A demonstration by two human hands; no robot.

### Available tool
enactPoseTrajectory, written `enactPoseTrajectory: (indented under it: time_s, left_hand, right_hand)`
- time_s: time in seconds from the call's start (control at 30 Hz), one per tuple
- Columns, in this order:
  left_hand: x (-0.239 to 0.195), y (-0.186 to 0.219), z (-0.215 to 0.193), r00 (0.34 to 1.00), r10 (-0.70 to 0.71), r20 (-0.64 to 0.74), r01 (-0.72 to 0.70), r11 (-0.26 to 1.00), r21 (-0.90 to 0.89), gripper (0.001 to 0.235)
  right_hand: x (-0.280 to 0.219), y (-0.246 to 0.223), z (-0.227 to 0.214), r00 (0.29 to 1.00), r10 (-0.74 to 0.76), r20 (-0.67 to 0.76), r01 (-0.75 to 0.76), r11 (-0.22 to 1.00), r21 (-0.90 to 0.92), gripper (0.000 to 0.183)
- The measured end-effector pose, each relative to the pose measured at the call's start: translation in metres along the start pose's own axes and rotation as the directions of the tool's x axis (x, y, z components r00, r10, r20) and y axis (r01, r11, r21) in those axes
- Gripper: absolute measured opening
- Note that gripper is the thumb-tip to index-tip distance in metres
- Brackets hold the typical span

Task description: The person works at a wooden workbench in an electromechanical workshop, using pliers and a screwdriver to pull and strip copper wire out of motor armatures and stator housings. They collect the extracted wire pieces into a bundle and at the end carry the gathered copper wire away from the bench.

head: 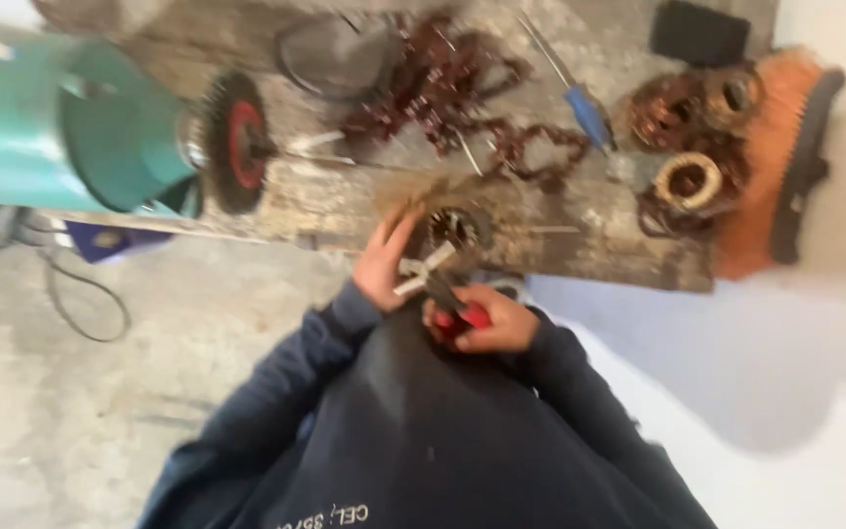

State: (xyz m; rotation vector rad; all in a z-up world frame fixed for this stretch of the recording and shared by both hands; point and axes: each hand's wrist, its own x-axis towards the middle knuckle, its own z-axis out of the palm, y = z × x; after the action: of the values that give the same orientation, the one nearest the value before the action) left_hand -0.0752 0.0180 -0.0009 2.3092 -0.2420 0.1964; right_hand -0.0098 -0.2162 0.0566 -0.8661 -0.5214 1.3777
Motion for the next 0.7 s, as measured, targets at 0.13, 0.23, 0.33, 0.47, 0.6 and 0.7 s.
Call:
enactPoseTrajectory:
  time_s: [0.13, 0.23, 0.33, 0.47, 0.6, 0.7]
  left_hand:
    - [-0.027, 0.017, -0.045, 0.958, -0.287, -0.003, 0.260, 0.873, -0.412, 0.063]
    - [-0.021, 0.036, -0.072, 0.929, -0.355, 0.099, 0.337, 0.710, -0.618, 0.045]
    - [0.002, 0.053, -0.074, 0.939, -0.328, 0.107, 0.322, 0.724, -0.610, 0.040]
    - [0.037, 0.065, -0.064, 0.941, -0.340, 0.005, 0.303, 0.832, -0.464, 0.041]
    - [0.065, 0.075, -0.046, 0.949, -0.288, -0.128, 0.247, 0.931, -0.268, 0.040]
    - [0.074, 0.069, -0.029, 0.930, -0.276, -0.245, 0.245, 0.958, -0.148, 0.027]
  right_hand:
    - [-0.005, -0.006, -0.013, 0.990, -0.135, -0.044, 0.106, 0.910, -0.401, 0.039]
    - [0.002, -0.014, -0.014, 0.989, -0.107, -0.107, 0.032, 0.841, -0.540, 0.045]
    - [0.010, -0.030, -0.015, 0.987, -0.054, -0.152, -0.054, 0.776, -0.628, 0.045]
    - [0.005, -0.046, -0.034, 0.984, -0.036, -0.172, -0.076, 0.793, -0.605, 0.043]
    - [-0.006, -0.062, -0.065, 0.993, -0.004, -0.115, -0.076, 0.730, -0.679, 0.041]
    - [-0.015, -0.079, -0.083, 0.988, 0.075, -0.132, -0.147, 0.685, -0.714, 0.053]
